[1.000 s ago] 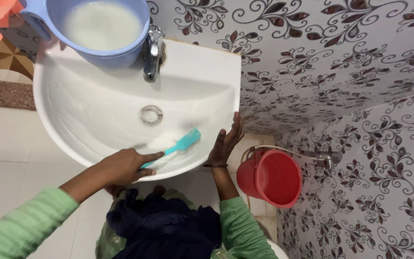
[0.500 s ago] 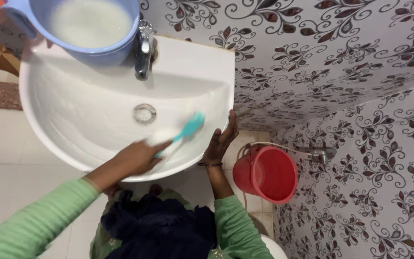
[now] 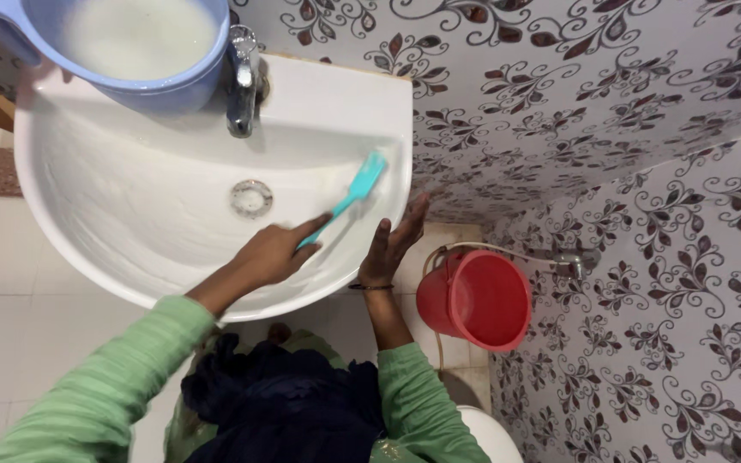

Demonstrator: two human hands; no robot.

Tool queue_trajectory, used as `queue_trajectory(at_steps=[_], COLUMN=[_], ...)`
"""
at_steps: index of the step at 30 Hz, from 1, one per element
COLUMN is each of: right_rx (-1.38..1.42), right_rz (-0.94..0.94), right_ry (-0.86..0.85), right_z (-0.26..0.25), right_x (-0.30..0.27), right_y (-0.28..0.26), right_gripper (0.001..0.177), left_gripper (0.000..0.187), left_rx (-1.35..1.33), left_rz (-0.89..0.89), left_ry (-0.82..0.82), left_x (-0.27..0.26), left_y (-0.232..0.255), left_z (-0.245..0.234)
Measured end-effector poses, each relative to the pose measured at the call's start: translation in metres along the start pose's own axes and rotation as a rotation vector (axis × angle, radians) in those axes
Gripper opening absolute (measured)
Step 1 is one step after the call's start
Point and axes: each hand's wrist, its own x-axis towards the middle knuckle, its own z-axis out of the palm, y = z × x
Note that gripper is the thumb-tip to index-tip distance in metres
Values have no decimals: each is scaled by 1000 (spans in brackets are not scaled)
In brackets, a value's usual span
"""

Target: The person scrubs the interior of a white bathroom sink using a blue scrub brush. They repeatedly dip the brush into a blue bucket filled with soapy water and scrub the basin and drain area.

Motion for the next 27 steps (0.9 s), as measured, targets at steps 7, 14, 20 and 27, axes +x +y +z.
queue_trajectory(at_steps=[7,14,20,27], right_rx=[182,123,179,168], right_rz=[65,48,54,70], right_ry=[-11,-12,-19,-38], right_z=[2,1,1,3], right_x=[-2,1,0,-3], right_y=[2,3,1,12], right_gripper=[89,88,89,90], left_gripper=[60,59,61,60], left_rx=[-110,-66,-128,55], left_rz=[-72,-9,68,36], left_ry=[-372,0,-215,-133], left_x=[-79,13,-54,-23], left_y=[-8,22,9,10], left_z=[-47,-18,-38,-21])
